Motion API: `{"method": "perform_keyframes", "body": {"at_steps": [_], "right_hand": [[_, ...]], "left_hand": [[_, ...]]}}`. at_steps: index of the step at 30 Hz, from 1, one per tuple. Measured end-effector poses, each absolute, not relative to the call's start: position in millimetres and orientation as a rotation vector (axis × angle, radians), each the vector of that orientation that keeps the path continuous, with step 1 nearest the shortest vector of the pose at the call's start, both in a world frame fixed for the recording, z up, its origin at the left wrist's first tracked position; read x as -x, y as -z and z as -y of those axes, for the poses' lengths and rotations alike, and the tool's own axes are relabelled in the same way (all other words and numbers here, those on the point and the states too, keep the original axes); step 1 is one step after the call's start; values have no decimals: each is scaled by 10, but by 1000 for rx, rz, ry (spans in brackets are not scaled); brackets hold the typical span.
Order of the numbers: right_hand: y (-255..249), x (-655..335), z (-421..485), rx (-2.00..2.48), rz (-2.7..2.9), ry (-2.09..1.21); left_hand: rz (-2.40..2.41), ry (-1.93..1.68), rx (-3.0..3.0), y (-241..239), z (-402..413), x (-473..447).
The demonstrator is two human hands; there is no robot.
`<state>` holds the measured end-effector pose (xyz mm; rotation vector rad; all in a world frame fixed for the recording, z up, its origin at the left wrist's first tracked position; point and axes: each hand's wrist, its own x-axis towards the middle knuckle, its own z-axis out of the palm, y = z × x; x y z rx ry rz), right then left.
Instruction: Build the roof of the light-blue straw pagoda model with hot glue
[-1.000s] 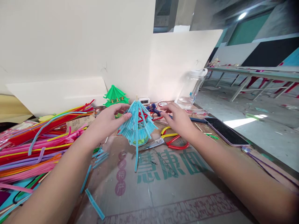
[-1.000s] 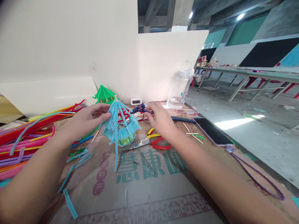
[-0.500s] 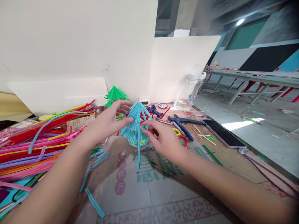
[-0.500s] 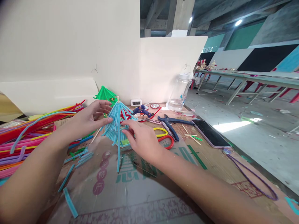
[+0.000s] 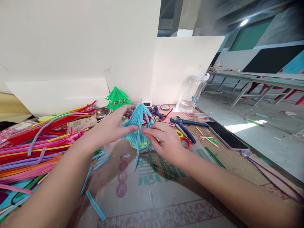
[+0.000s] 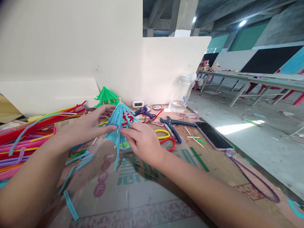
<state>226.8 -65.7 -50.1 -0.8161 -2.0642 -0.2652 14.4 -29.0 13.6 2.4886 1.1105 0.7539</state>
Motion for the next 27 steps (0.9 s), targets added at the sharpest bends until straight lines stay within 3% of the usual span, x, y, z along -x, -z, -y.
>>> {"method": "perform_keyframes", "body": {"at_steps": [11, 23, 27], "right_hand": [[561, -2258, 611, 1019, 1697, -378], [719, -2102, 727, 982, 1688, -479], [787, -2087, 781, 1052, 1784, -341]], "left_hand": [[-1075, -771, -2409, -117, 269, -134], [-1087, -765, -2398, -185, 382, -181], [-1125, -737, -2403, -197, 410, -173]]}}
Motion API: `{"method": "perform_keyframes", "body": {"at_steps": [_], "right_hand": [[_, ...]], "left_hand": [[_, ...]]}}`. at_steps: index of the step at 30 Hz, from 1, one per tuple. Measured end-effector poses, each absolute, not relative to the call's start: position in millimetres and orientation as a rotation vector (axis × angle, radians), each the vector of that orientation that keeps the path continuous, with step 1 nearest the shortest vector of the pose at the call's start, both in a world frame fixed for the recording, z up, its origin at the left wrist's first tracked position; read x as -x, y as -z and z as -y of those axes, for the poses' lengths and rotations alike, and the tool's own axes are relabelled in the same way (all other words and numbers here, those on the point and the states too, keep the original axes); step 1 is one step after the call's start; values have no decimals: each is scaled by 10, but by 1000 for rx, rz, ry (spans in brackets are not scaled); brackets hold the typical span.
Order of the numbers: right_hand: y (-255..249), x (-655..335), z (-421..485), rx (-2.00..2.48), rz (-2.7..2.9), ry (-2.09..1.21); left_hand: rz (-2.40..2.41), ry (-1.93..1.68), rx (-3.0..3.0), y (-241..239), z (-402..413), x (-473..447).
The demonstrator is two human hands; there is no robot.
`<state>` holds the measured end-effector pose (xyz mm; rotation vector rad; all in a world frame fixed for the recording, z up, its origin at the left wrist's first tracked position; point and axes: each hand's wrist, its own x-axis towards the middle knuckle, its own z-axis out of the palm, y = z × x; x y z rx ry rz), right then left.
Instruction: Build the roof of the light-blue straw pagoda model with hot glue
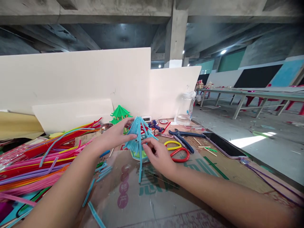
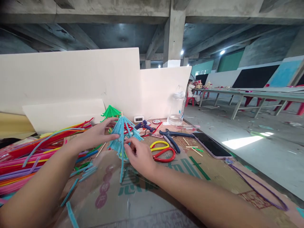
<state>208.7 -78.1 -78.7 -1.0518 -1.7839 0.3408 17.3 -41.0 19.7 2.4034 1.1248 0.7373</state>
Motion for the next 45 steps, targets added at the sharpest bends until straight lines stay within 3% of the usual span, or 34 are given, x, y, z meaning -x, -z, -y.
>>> {"method": "perform_keyframes", "body": {"at_steps": [17, 45], "right_hand": [[693, -2069, 695, 1141, 1775, -611], [613, -2101, 758, 1129, 1912, -413]], "left_hand": [[-1142, -728, -2451, -134, 323, -158], [-1269, -750, -2491, -155, 427, -245]]}}
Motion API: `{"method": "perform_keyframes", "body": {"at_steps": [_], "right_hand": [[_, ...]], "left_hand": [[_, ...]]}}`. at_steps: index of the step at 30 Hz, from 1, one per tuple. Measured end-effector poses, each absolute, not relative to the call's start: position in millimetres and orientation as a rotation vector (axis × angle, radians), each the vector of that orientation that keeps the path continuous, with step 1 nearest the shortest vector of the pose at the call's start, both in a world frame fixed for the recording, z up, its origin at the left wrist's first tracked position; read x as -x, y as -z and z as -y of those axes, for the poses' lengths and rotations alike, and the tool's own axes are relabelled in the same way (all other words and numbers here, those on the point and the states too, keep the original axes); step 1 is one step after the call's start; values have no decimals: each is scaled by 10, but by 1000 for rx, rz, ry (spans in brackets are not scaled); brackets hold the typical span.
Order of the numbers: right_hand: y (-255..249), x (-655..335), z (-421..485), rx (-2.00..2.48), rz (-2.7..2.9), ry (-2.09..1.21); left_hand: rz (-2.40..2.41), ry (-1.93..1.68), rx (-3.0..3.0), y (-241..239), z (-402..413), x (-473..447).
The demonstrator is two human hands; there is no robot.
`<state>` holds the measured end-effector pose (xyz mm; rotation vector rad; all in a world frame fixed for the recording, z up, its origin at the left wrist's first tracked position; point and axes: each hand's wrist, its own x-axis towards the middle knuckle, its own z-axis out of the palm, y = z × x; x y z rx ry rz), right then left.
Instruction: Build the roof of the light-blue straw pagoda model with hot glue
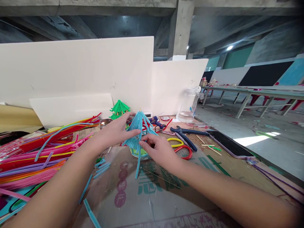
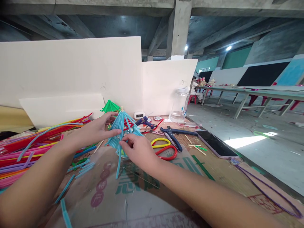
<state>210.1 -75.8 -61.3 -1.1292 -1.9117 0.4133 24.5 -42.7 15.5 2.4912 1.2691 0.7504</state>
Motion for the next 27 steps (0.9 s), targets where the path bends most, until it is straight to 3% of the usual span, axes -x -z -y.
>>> {"method": "perform_keyframes", "body": {"at_steps": [15, 27], "right_hand": [[606, -2119, 737, 1115, 1950, -399], [607, -2118, 747, 1134, 1963, -388]], "left_hand": [[-1163, -748, -2477, -124, 325, -195], [-1428, -936, -2473, -66, 381, -404]]}}
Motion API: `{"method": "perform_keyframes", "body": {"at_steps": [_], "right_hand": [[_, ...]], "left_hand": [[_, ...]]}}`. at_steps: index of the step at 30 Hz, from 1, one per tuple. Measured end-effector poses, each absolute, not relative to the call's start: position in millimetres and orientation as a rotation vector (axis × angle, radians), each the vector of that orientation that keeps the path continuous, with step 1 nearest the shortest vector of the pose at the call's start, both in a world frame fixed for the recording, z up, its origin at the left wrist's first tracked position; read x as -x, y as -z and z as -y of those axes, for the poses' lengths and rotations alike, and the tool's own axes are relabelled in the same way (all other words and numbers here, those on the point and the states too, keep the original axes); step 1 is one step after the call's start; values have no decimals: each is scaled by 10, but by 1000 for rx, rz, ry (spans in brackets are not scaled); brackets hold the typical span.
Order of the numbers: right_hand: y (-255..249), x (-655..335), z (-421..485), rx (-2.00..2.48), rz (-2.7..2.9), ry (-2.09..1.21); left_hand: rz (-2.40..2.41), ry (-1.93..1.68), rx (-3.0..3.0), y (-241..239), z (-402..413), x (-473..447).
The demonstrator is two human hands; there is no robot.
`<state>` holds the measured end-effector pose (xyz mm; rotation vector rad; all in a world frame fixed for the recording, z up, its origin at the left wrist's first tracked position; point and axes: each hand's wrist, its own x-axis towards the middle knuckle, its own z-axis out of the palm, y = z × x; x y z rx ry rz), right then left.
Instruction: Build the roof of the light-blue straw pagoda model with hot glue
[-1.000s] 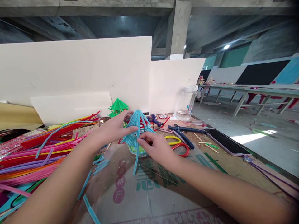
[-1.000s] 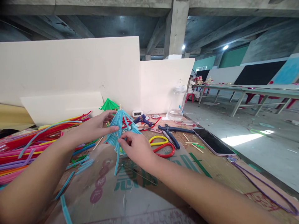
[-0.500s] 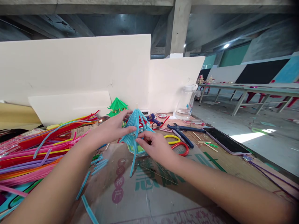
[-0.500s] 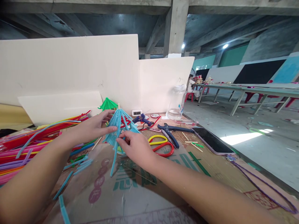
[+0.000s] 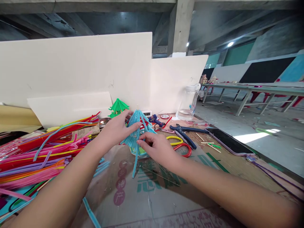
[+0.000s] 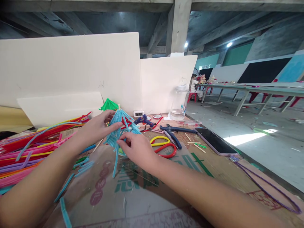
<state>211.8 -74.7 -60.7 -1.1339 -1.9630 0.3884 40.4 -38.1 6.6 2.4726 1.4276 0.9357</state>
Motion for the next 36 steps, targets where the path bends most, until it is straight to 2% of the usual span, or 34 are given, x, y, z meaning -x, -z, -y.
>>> {"method": "perform_keyframes", "body": {"at_steps": [5, 13, 17, 21, 26, 31, 36], "right_hand": [[481, -2157, 767, 1125, 1979, -345], [-240, -2784, 628, 1149, 1817, -155], [-2, -3106, 127, 1646, 2183, 43], [404, -3229, -231, 1831, 2363, 72], [653, -3224, -382, 1911, 2466, 244], [760, -3217, -436, 1891, 2456, 275], [473, -3254, -377, 1757, 2277, 229]], "left_hand": [[-1205, -930, -2415, -59, 309, -323], [-996, -925, -2309, 45, 105, -253], [-959, -958, -2266, 79, 62, -260], [-998, -1026, -2272, 53, 110, -282], [-920, -1089, -2230, 65, 87, -295], [-891, -1061, -2185, 102, 69, -270], [-842, -960, -2225, 128, 111, -229]]}}
